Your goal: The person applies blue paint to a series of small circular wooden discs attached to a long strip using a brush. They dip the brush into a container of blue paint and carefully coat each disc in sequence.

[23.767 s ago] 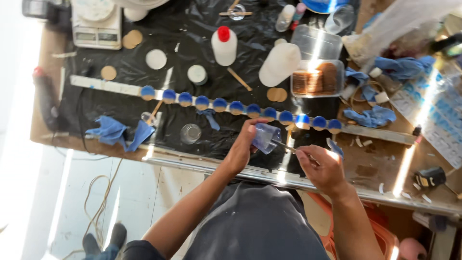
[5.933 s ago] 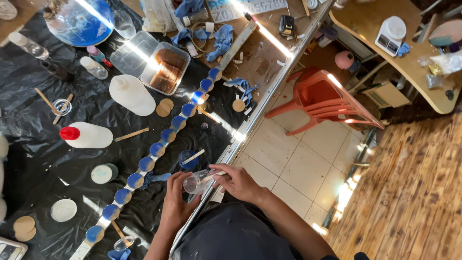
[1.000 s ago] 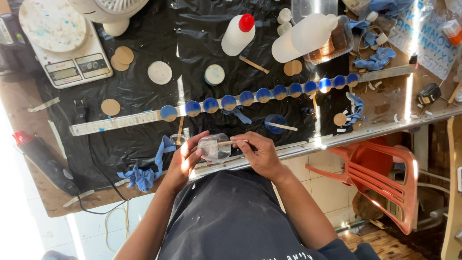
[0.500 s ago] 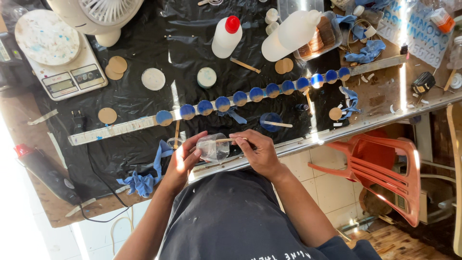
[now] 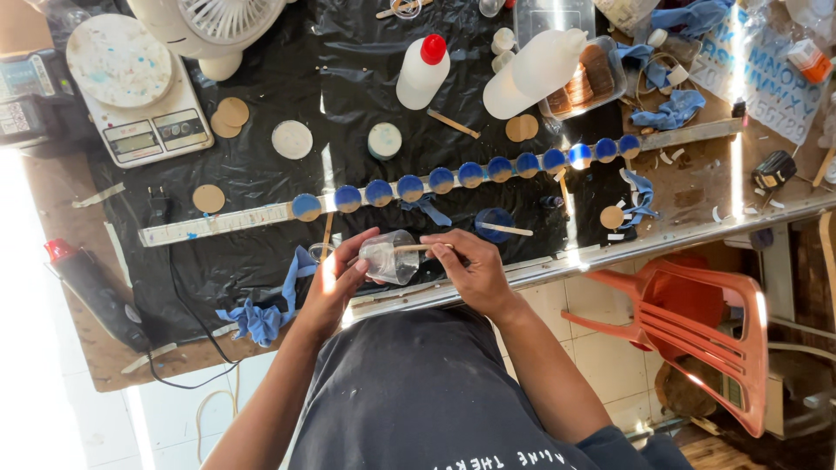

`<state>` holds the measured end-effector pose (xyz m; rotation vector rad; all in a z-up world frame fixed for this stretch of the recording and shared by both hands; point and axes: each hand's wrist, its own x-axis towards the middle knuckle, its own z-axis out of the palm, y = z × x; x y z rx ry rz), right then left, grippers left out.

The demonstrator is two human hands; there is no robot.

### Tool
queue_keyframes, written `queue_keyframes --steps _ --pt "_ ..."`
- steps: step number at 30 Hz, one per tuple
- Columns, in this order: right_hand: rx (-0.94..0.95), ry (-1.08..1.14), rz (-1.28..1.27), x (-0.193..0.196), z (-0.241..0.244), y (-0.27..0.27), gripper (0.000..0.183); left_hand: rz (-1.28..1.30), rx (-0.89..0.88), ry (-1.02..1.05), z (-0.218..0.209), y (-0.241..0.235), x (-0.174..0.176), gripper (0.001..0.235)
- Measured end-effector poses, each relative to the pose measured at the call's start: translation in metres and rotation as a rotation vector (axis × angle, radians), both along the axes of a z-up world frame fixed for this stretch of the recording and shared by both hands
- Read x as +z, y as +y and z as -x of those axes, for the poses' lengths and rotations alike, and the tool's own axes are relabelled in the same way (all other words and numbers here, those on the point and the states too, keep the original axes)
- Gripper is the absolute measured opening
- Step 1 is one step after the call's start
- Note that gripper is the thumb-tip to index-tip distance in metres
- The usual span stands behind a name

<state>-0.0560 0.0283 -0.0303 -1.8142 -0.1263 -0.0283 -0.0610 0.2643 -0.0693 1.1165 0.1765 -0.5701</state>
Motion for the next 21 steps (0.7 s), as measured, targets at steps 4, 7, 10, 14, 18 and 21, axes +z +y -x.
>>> queue_keyframes --steps 4,7,10,14,18,21 --pt "0.049 -0.009 0.018 -0.0020 0.0012 -0.0021 0.019 -0.004 0.008 -0.015 0.0000 0.0001 -0.0029 0.070" --pt "0.026 0.027 -0.024 -0.0028 0.0015 -0.0037 0.019 0.008 0.010 -0.023 0.0011 -0.0019 -0.0019 0.070" --pt "0.018 -0.017 0.037 -0.0033 0.0001 -0.0054 0.017 0.015 0.017 -0.025 0.0022 -0.0031 -0.0025 0.070" --pt "0.017 0.014 -0.024 -0.0022 0.0003 -0.0059 0.019 0.025 0.017 -0.029 0.0024 -0.0051 -0.0066 0.069" --pt "0.043 0.024 -0.017 -0.0061 0.0016 -0.0055 0.018 0.025 0.018 -0.043 0.0003 -0.0050 -0.0035 0.068" --pt "0.010 0.059 -0.084 -0.0053 0.0003 -0.0030 0.018 0.023 0.023 -0.048 0.0004 -0.0041 -0.0008 0.069"
